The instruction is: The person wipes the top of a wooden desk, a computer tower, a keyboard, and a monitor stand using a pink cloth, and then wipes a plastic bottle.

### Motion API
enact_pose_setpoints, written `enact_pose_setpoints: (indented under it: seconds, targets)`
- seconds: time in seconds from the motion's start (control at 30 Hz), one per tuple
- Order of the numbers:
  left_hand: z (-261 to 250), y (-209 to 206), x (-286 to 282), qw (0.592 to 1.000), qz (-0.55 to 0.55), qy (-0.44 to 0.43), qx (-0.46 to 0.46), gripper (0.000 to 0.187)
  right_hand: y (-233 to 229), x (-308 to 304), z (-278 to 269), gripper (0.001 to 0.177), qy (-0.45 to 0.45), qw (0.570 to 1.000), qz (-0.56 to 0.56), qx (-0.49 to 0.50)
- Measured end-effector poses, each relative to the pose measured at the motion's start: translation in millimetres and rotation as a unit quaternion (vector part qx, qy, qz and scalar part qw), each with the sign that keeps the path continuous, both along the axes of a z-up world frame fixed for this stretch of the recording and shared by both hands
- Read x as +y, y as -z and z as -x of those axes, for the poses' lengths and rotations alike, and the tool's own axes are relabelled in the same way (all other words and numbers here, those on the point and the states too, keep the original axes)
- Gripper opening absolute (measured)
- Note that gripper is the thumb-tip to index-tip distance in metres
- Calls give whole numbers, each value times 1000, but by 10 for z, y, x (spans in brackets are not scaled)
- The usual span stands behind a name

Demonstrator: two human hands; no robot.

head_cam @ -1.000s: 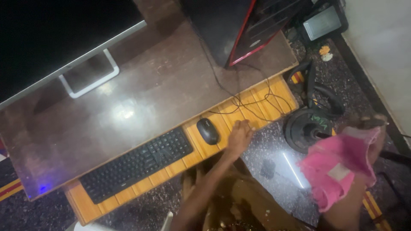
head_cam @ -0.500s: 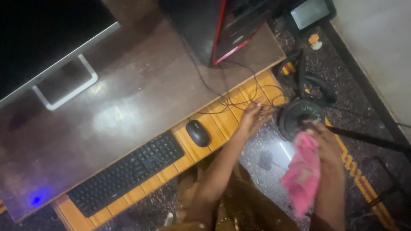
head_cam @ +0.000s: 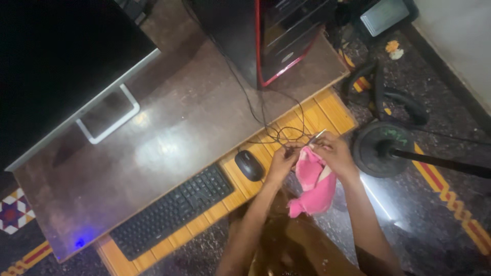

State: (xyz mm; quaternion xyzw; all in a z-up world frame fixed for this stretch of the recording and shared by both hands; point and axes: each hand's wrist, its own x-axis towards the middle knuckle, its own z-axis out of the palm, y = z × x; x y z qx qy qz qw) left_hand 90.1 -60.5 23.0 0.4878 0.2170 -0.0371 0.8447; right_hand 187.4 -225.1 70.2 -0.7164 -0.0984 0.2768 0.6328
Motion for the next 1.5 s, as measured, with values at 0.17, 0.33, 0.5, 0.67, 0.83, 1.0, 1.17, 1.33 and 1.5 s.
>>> enact_pose_setpoints:
  seconds: [0.17,0.33,0.5,0.67,0.83,1.0,1.17,1.33,1.5]
  targets:
    - [118,-128,150,986,-166,-4,-21,21,20,7,34,23,-41,995,74,-53]
    - [272,-301,339,981,-150,-119,-36,25,690,-364,-76,30,138,990,28,33]
    - [467,-601,821,965,-151,-210,35,26,1239,-155,30,53,48,822,334,-459]
    - [614,-685,1123,945,-132,-300,-8,23,1201,425,470,54,-198,738,485,-426]
    - [687,-667,1146,937,-110,-331,-23,25,1378,627,377,65,-319,722,330,-518]
    - [769,-735,1184,941,-107,-320,12,25,1127,366,216,56,-291,735,275,-547]
    - [823,-763,1196,942,-141,-302,47,27,1057,421,-67,66,-319,685,325,-569]
    - [785,-703,1106,948,-138,-284,40,27,1164,1073,-146,54,-324,723,262,-552]
    - [640,-654,981,957,-140,-248,57,26,1056,1299,-447,52,-363,674,481,-426]
